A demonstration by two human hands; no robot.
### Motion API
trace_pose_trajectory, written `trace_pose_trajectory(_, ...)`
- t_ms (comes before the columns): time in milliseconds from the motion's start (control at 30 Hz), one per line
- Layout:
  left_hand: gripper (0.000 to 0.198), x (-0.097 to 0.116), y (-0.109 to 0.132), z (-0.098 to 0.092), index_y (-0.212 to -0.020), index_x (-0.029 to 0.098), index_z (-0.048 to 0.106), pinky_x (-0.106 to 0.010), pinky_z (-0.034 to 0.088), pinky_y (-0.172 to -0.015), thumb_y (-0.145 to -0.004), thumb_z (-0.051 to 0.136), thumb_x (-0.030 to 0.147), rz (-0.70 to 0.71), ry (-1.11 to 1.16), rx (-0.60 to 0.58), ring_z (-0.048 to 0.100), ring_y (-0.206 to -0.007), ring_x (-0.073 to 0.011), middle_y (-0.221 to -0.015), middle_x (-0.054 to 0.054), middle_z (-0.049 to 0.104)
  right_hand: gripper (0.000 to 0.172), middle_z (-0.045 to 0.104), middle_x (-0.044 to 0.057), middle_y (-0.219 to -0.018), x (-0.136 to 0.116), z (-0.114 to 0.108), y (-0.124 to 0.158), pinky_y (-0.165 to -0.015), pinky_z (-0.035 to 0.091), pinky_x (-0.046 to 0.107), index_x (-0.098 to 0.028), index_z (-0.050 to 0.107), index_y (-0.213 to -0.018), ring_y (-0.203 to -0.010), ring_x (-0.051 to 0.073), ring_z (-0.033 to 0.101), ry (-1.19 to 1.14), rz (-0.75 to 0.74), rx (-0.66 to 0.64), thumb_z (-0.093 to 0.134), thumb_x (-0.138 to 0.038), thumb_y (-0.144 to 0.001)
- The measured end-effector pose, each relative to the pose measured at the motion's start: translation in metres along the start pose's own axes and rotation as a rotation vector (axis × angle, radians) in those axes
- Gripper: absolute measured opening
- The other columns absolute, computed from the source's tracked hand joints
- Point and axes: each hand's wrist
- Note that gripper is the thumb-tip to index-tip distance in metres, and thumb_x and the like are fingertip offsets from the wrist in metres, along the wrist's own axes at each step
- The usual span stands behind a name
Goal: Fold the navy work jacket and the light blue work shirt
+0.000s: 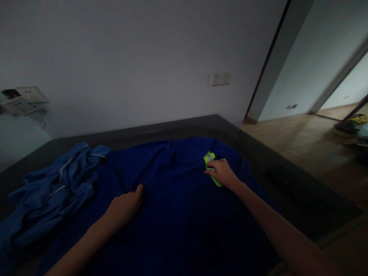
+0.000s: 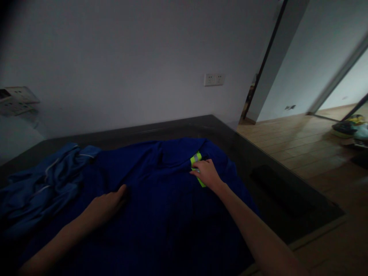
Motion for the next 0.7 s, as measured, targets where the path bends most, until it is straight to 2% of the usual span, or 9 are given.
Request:
trace_pose_trajectory(100, 0.037, -0.012, -0.003, 0.002, -0.122, 0.015, 0.044, -0.039, 0.049, -0.07, -0.094, 0.026, 0.03, 0.022, 0.049, -0.014, 0.068, -0.083, -0.0295, -0.094, -0.015, 0.069, 0.019, 0.071, 0.006, -0.091, 0.0, -0.001, -0.001, -0.079, 0.039, 0.031, -0.017, 0.066, -0.088, -0.085, 0.021, 0.064, -0.17, -0.044, -0.032, 0.057, -0.034, -0.087)
trace_pose_trajectory(233, 0.038, -0.033, 0.0, 0.001, -0.117, 0.019, 0.049, -0.037, 0.048, -0.07, -0.094, 0.024, 0.036, 0.046, 0.123, -0.01, 0.067, -0.08, -0.027, -0.092, -0.012, 0.068, 0.02, 0.068, 0.004, -0.081, -0.002, -0.015, 0.001, -0.07, 0.041, 0.026, -0.016, 0.065, -0.08, -0.078, 0.019, 0.063, -0.366, -0.071, -0.022, 0.058, -0.034, -0.084)
trace_pose_trajectory(333, 0.034, -0.041, 0.006, -0.011, -0.117, 0.018, 0.051, -0.039, 0.048, -0.07, -0.091, 0.031, 0.031, 0.021, 0.09, -0.027, 0.067, -0.081, -0.0289, -0.094, -0.012, 0.067, 0.02, 0.067, 0.003, -0.078, -0.009, -0.024, 0.004, -0.069, 0.041, 0.025, -0.016, 0.064, -0.078, -0.076, 0.019, 0.061, -0.435, -0.105, -0.046, 0.057, -0.034, -0.083)
trace_pose_trajectory(400, 0.032, -0.033, 0.01, -0.027, -0.115, 0.018, 0.052, -0.039, 0.047, -0.073, -0.086, 0.04, 0.024, 0.011, 0.045, 0.038, 0.065, -0.088, -0.0297, -0.1, -0.013, 0.066, 0.02, 0.066, 0.002, -0.077, -0.013, -0.027, 0.005, -0.068, 0.041, 0.025, -0.017, 0.064, -0.078, -0.074, 0.018, 0.061, -0.463, -0.11, -0.065, 0.055, -0.035, -0.083)
trace_pose_trajectory(467, 0.026, -0.011, 0.013, -0.049, -0.106, 0.019, 0.056, -0.038, 0.046, -0.078, -0.082, 0.047, 0.021, 0.054, 0.065, 0.174, 0.063, -0.093, -0.0277, -0.106, -0.011, 0.065, 0.02, 0.066, 0.002, -0.077, -0.016, -0.027, 0.005, -0.067, 0.042, 0.026, -0.018, 0.064, -0.078, -0.073, 0.018, 0.061, -0.479, -0.103, -0.072, 0.054, -0.034, -0.084)
trace_pose_trajectory(533, 0.018, 0.025, 0.011, -0.07, -0.098, 0.02, 0.058, -0.033, 0.046, -0.075, -0.087, 0.045, 0.026, 0.169, 0.232, 0.286, 0.063, -0.085, -0.0221, -0.099, -0.007, 0.065, 0.019, 0.066, 0.003, -0.076, -0.017, -0.025, 0.005, -0.067, 0.042, 0.026, -0.018, 0.064, -0.078, -0.073, 0.018, 0.062, -0.495, -0.085, -0.06, 0.054, -0.034, -0.083)
trace_pose_trajectory(633, 0.016, 0.087, -0.006, -0.086, -0.092, 0.021, 0.061, -0.024, 0.044, -0.068, -0.088, 0.047, 0.026, 0.508, 0.557, 0.281, 0.061, -0.075, -0.0147, -0.086, -0.001, 0.066, 0.016, 0.067, 0.003, -0.078, -0.017, -0.021, 0.003, -0.069, 0.044, 0.027, -0.018, 0.063, -0.081, -0.075, 0.019, 0.063, -0.542, -0.036, -0.002, 0.056, -0.032, -0.081)
trace_pose_trajectory(700, 0.015, 0.12, -0.025, -0.084, -0.091, 0.02, 0.063, -0.022, 0.042, -0.064, -0.086, 0.05, 0.023, 0.602, 0.661, 0.297, 0.06, -0.072, -0.0139, -0.082, 0.0, 0.066, 0.013, 0.068, 0.004, -0.082, -0.018, -0.019, 0.003, -0.072, 0.045, 0.028, -0.018, 0.063, -0.082, -0.079, 0.019, 0.064, -0.582, -0.003, 0.047, 0.06, -0.031, -0.078)
Point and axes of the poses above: each hand's wrist, its own y-axis away from the middle knuckle, its own z-axis out of the palm, x = y × z
